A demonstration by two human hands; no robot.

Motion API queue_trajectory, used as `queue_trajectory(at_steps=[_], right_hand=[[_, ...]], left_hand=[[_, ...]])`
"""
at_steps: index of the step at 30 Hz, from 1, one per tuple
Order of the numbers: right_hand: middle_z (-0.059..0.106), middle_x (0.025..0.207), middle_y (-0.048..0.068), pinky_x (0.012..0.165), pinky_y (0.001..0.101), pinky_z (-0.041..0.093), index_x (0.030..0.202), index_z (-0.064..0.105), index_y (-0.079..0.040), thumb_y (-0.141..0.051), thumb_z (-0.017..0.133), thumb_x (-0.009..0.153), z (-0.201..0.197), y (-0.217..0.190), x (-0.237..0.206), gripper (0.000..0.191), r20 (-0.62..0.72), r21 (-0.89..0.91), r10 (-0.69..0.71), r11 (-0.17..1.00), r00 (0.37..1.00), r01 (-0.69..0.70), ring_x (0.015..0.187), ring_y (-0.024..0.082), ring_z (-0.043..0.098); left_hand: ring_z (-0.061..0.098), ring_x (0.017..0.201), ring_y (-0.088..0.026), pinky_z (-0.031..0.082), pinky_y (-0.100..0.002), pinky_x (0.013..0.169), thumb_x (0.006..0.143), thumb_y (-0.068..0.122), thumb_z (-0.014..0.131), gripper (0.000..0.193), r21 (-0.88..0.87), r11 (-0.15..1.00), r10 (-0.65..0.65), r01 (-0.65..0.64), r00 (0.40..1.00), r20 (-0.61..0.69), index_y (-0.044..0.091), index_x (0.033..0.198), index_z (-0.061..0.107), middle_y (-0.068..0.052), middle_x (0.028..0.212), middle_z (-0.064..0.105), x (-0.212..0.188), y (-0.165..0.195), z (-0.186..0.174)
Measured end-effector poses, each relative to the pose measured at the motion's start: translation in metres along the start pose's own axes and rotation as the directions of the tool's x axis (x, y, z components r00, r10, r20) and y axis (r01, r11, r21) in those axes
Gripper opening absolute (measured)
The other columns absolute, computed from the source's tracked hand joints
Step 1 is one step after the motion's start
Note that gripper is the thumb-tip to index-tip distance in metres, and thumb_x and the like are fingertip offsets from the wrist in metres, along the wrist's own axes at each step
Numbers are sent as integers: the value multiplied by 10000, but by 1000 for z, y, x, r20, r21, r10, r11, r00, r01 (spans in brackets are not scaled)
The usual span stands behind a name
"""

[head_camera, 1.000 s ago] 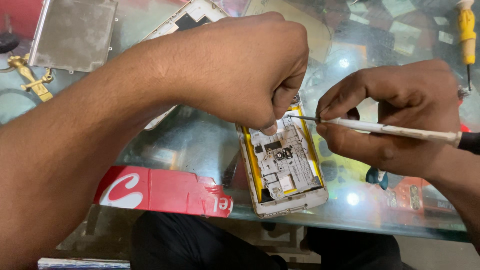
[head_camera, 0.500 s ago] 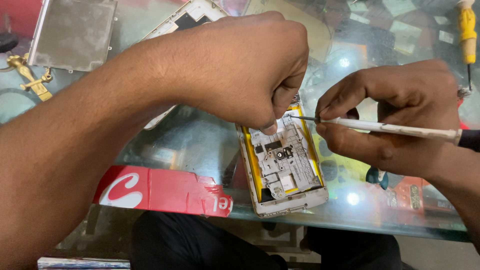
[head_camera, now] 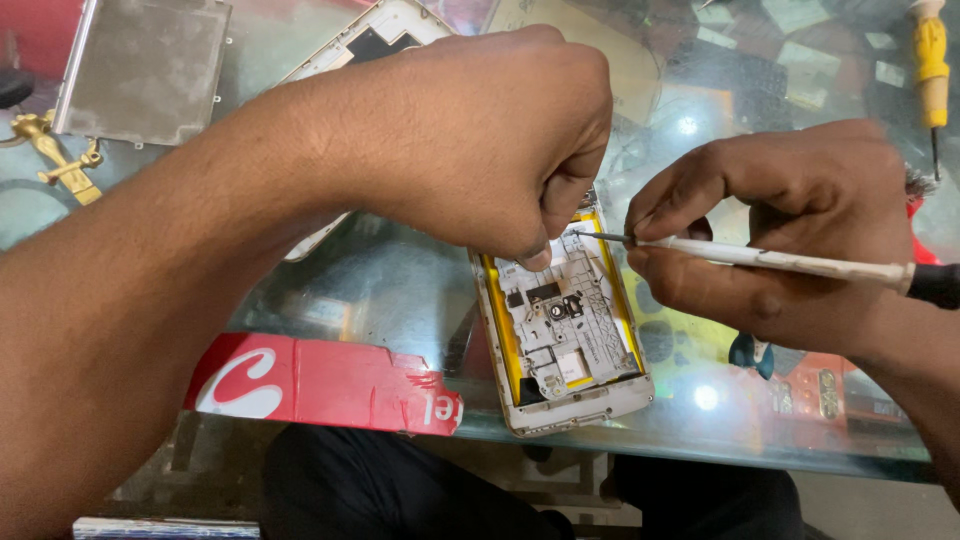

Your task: The person uses a small screwdriver to remove screws from a metal bracket attached to a smartphone's internal assembly. They lift the bracket away from the motherboard and battery, then continue unscrewing fasteners from the bracket itself.

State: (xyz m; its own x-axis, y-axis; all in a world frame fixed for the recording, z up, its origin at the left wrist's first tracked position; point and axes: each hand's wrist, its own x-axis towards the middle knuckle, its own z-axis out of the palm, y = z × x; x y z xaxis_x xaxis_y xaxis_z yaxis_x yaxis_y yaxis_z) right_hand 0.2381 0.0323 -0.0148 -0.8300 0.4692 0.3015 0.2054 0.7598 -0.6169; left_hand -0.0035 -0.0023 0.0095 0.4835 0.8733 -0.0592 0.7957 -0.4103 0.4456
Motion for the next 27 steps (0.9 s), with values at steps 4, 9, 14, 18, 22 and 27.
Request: queue_trajectory(at_steps=[4,9,14,18,22,27], right_hand=[[760,917,125,776,256,616,837,679,-2,3,807,780,1,0,-2,141,-1,50,-1,999,1000,1,902,175,781],[761,916,121,807,258,628,866,690,-4,2,782,841,0,3,-3,96,-17,98,47,994,999,-45,897,164,782],[764,901,126,753,251,620,817,687,-10,-12,797,807,0,6,-1,110,-4,2,20,1000,1000,-20,889,169,788],[763,898,123,746,250,621,813,684,-13,-15,802,806,1,4,0,119,-12,10,16,1000,1000,-16,888,169,790],[765,904,126,770,256,623,833,691,-8,-9,805,800,1,2,0,118,13,66,14,998,1000,-15,893,174,788],[778,893,119,749,251,618,822,700,-10,-9,809,786,0,1,-2,115,12,71,69,995,998,-70,897,171,802]], left_hand=[[705,626,-253,525,-404,538,572,97,764,108,-41,999,24,-23,1000,7,63,650,697,-97,653,692,0,0,0],[702,626,-257,521,-407,534,598,87,749,88,-32,999,7,-7,1000,10,52,650,687,-108,650,686,0,1,-2],[692,609,-265,512,-414,523,629,63,707,40,10,1000,-16,15,1000,26,45,650,678,-119,637,673,0,3,-2],[696,601,-249,510,-409,505,589,74,725,63,-31,999,21,-21,1000,6,59,635,686,-97,632,683,0,2,-2],[698,607,-253,519,-406,527,598,79,736,68,-20,1000,10,-10,1000,22,60,647,694,-105,642,685,1,1,-1],[704,616,-246,526,-400,537,590,89,747,76,-47,999,17,-16,1000,16,69,643,695,-91,652,694,0,1,-2]])
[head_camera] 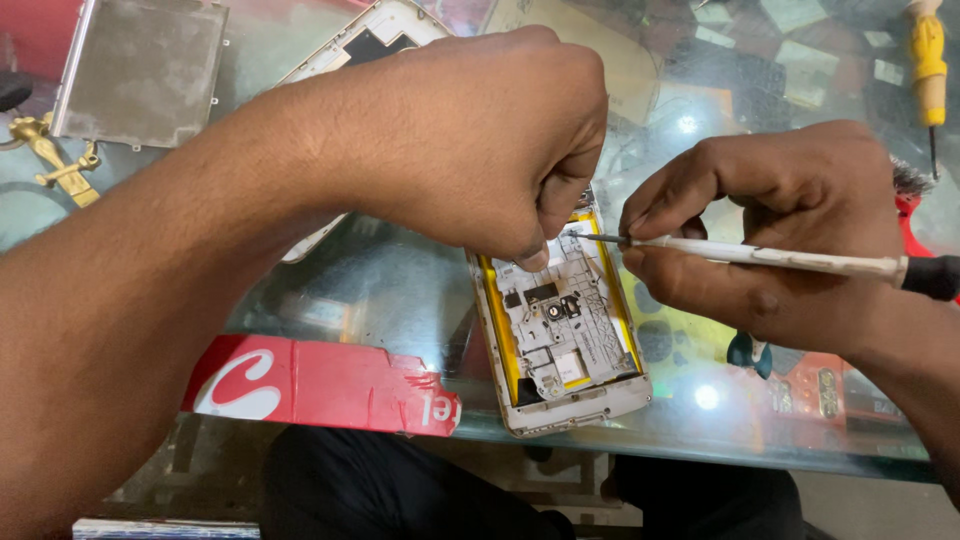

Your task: The person uses a small screwdriver to remove screws from a metal bracket attached to a smartphone's internal assembly. They lift the bracket away from the motherboard and battery, then continue unscrewing fasteners from the bracket itself.

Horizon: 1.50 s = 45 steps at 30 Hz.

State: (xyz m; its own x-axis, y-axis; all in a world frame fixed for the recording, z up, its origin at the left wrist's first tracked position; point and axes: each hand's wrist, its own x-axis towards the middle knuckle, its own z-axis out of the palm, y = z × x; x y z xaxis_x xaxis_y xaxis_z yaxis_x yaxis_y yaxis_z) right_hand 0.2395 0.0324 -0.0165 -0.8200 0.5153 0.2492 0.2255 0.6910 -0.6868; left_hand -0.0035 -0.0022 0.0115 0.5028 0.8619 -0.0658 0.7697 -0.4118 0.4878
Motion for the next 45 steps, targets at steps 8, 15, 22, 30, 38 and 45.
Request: queue_trajectory(at_steps=[8,15,22,30,38,45], right_hand=[[761,894,123,765,257,619,816,681,-4,15,782,805,1,3,2,103,-18,-40,-49,998,999,48,894,172,789],[768,927,120,787,257,618,842,687,-6,22,791,787,2,2,-1,120,-3,-6,-55,998,998,55,905,174,787],[769,910,113,751,250,624,842,690,-7,-13,797,801,1,1,1,114,-2,-57,-66,996,998,66,878,164,792],[780,893,98,732,241,616,842,691,-23,-38,788,815,1,1,0,101,12,2,-41,999,999,41,836,144,794],[775,898,100,745,241,633,847,684,-17,-31,768,814,1,1,-1,91,26,66,-28,997,999,26,830,143,795],[785,892,89,739,235,643,851,694,-28,-45,771,829,2,3,-2,82,32,119,15,993,999,-19,808,138,801]], left_hand=[[695,607,-260,515,-416,518,608,69,708,43,9,1000,4,-4,1000,-10,58,640,683,-105,638,680,0,0,1],[685,604,-276,510,-419,521,621,78,712,58,31,999,11,-11,1000,-12,40,647,676,-126,633,669,0,0,0],[687,605,-270,509,-420,519,605,72,708,55,34,999,-27,27,1000,11,47,642,678,-119,634,672,0,1,0],[682,605,-278,501,-427,506,630,67,689,25,32,999,26,-25,999,-27,49,635,673,-122,631,666,0,-1,1],[680,599,-277,502,-424,504,650,73,679,28,48,999,4,-3,1000,-12,47,640,671,-124,627,663,0,0,1],[681,587,-261,501,-417,495,642,58,669,8,39,999,-9,9,1000,-9,51,642,673,-115,619,662,0,3,-1]])
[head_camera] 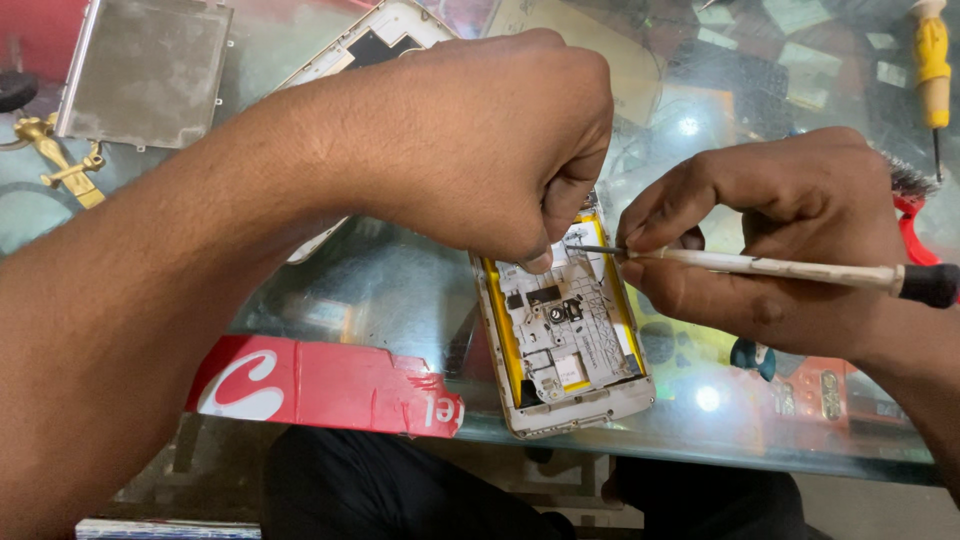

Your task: The person uses a small screwdriver to remove screws from a metal bracket attached to a smartphone's internal assembly. They lift the bracket away from the motherboard and battery, then continue unscrewing fasteners from the bracket itself.

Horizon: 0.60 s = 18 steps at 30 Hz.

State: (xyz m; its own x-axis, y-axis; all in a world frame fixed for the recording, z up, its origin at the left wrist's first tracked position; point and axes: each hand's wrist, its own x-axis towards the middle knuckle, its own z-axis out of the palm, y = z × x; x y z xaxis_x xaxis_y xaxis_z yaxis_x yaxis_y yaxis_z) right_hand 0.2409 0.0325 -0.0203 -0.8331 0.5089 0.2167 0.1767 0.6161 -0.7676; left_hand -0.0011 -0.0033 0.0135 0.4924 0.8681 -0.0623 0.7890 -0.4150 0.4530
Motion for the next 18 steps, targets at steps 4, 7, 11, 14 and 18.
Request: queue_trajectory(at_steps=[4,7,11,14,18], right_hand=[[780,916,100,702,234,638,850,692,-21,-66,793,829,0,2,2,113,-5,-169,-55,984,998,54,843,151,799],[779,911,92,706,233,630,851,690,-27,-80,795,840,0,0,2,118,-9,-174,-63,983,998,60,845,146,795],[771,922,92,751,236,630,867,683,-31,-75,778,852,0,-1,2,107,0,-111,-91,990,996,91,861,143,788],[773,915,90,735,234,633,862,684,-29,-83,784,850,0,-1,3,114,-3,-120,-79,990,997,78,851,139,791],[779,916,93,722,235,633,863,692,-24,-86,786,842,0,-1,2,114,-2,-152,-61,987,998,60,854,145,796]], left_hand=[[688,591,-255,503,-419,504,635,67,684,28,7,998,-61,61,997,47,47,648,670,-111,626,666,0,1,0],[689,599,-260,505,-421,505,626,79,697,44,-6,999,-31,31,999,26,49,650,676,-111,633,673,0,0,0],[686,606,-270,506,-421,511,637,84,701,41,0,1000,5,-5,1000,2,53,658,683,-117,639,676,0,-1,1],[688,605,-264,508,-418,514,630,84,711,50,-5,1000,-21,21,1000,18,51,654,682,-114,640,676,0,-1,1],[695,593,-247,513,-404,516,598,87,736,74,-27,999,-17,18,999,31,55,641,686,-103,636,681,0,-2,1]])
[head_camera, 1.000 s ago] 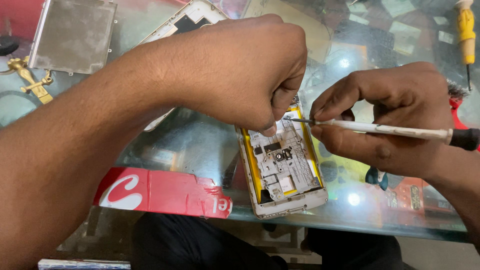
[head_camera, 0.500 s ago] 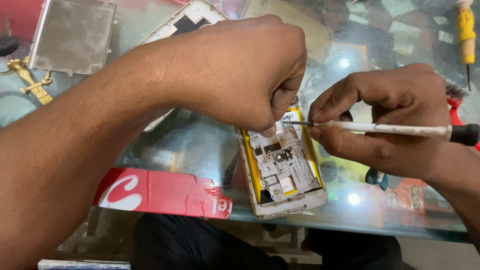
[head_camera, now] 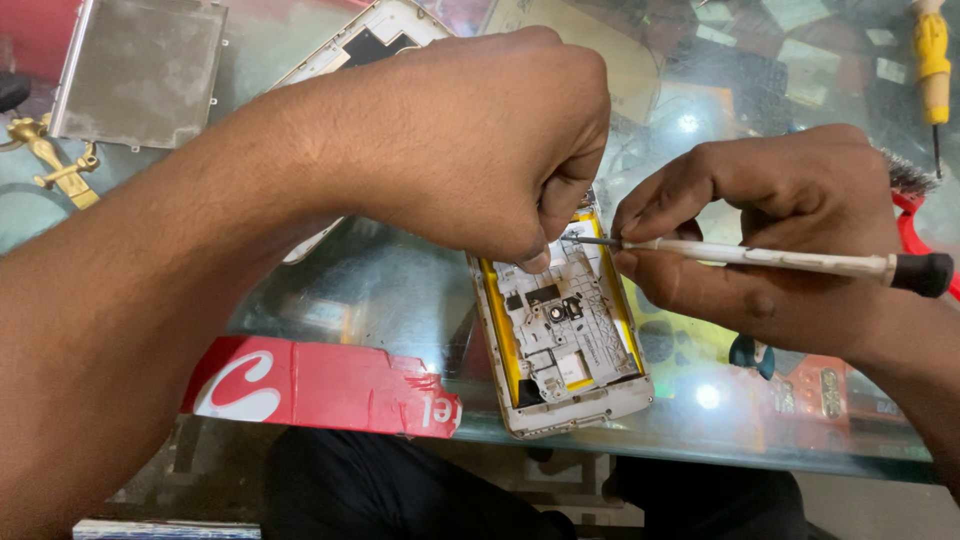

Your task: The person uses a small screwdriver to remove screws from a metal bracket attached to a smartphone's internal assembly. They lift the bracket away from the motherboard and battery, then continue unscrewing fasteners from the bracket itself.

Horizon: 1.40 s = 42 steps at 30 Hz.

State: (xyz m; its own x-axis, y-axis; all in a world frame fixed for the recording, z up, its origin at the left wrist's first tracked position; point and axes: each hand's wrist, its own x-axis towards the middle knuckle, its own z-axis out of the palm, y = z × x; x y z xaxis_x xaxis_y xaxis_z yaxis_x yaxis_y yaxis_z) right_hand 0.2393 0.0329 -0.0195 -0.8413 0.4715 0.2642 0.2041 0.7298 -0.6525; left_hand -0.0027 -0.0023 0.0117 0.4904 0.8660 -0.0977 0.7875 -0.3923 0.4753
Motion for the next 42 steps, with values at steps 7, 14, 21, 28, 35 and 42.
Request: queue_trajectory(at_steps=[7,14,21,28,35,42], right_hand=[[778,915,87,726,231,629,859,690,-34,-86,786,847,0,1,0,109,-10,-8,0,1000,1000,0,857,143,797],[776,915,97,730,233,632,850,683,-29,-64,793,811,0,-1,1,122,-2,3,-12,1000,1000,12,857,149,793],[778,914,84,723,224,620,852,681,-30,-65,790,837,0,-1,1,115,-22,34,11,999,1000,-10,850,135,794],[771,922,94,756,233,624,867,678,-22,-31,770,837,1,-2,-1,98,-25,44,-16,999,1000,17,875,149,791],[774,915,101,722,240,621,855,685,-15,-41,799,810,1,-1,0,125,-7,42,-7,999,1000,8,847,152,792],[767,915,97,751,240,636,872,677,-24,-38,780,853,0,-3,3,106,-20,36,-28,999,999,29,873,153,793]], left_hand=[[696,588,-237,514,-400,510,597,90,742,73,3,1000,10,-10,1000,-7,62,635,686,-98,630,682,0,1,0],[698,612,-239,519,-400,523,606,91,742,73,7,1000,-10,11,1000,-3,64,649,690,-94,647,689,-1,3,-1],[702,617,-235,523,-396,532,602,89,744,77,7,999,-33,33,999,13,66,650,688,-86,651,691,-1,2,-1],[707,623,-239,526,-397,532,586,90,754,86,1,1000,18,-18,1000,-7,66,640,692,-90,651,693,0,1,-1],[704,626,-244,524,-403,535,601,83,746,75,11,1000,-10,10,1000,2,63,645,690,-95,653,691,-1,2,-2],[701,625,-252,523,-404,540,625,73,727,51,42,999,-24,23,1000,4,58,655,688,-106,654,688,-1,2,-1]])
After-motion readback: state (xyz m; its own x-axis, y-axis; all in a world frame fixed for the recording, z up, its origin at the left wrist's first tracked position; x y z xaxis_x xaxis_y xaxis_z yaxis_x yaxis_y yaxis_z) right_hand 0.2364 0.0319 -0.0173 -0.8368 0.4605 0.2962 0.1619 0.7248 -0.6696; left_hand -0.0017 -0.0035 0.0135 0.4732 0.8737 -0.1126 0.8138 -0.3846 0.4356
